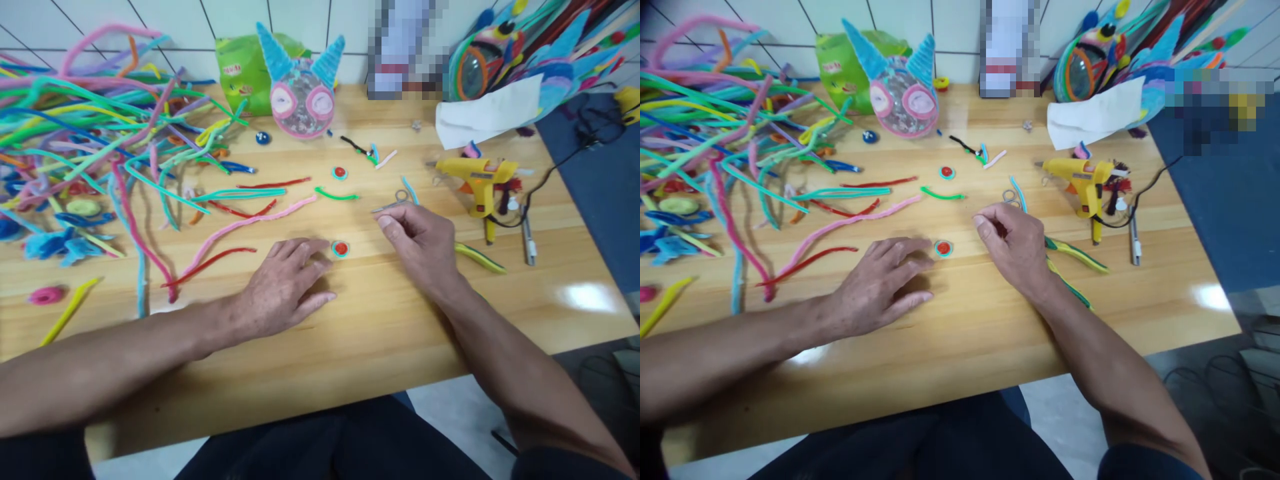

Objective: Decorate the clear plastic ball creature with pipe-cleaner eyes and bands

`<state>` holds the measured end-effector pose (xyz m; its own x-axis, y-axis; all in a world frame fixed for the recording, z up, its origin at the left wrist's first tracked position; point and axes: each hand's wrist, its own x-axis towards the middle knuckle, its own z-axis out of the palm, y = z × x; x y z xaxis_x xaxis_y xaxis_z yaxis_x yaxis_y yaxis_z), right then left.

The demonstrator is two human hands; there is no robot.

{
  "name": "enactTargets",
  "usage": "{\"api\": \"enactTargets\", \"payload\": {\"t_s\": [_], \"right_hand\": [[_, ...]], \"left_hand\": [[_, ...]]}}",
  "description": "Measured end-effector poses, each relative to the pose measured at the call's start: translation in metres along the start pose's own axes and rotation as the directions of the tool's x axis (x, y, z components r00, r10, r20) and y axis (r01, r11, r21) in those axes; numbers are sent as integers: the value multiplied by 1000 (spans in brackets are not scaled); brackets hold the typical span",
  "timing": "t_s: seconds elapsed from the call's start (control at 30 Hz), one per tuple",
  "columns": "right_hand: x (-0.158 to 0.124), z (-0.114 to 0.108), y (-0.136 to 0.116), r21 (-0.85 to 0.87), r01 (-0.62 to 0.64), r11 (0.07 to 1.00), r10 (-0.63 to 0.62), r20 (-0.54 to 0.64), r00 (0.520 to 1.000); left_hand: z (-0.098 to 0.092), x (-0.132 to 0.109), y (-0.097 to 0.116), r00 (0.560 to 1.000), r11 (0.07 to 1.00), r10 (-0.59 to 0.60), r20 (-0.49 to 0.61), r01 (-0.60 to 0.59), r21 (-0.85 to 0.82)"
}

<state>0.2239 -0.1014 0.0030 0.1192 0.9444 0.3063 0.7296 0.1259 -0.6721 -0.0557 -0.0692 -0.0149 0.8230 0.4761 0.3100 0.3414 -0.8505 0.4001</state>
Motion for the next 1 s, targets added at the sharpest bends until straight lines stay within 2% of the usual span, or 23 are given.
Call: {"api": "enactTargets", "payload": {"t_s": [0.2, 0.43, 0.63, 1.0], "right_hand": [[1, 4, -2, 18, -1, 1000, 1, -5, 1000], [-1, 5, -11, 22, 65, 998, -65, 28, 997], [-3, 2, -15, 11, 113, 994, -113, 12, 994], [-5, -6, -19, -20, 174, 985, -172, 71, 983]], "left_hand": [[-1, 0, -1, 1000, 1000, 1, -17, 0, 4], [8, -3, -4, 997, 986, 64, -34, -58, 156], [1, 0, -2, 993, 962, 115, -7, -109, 249], [-3, 2, -2, 995, 982, 93, -45, -84, 168]]}}
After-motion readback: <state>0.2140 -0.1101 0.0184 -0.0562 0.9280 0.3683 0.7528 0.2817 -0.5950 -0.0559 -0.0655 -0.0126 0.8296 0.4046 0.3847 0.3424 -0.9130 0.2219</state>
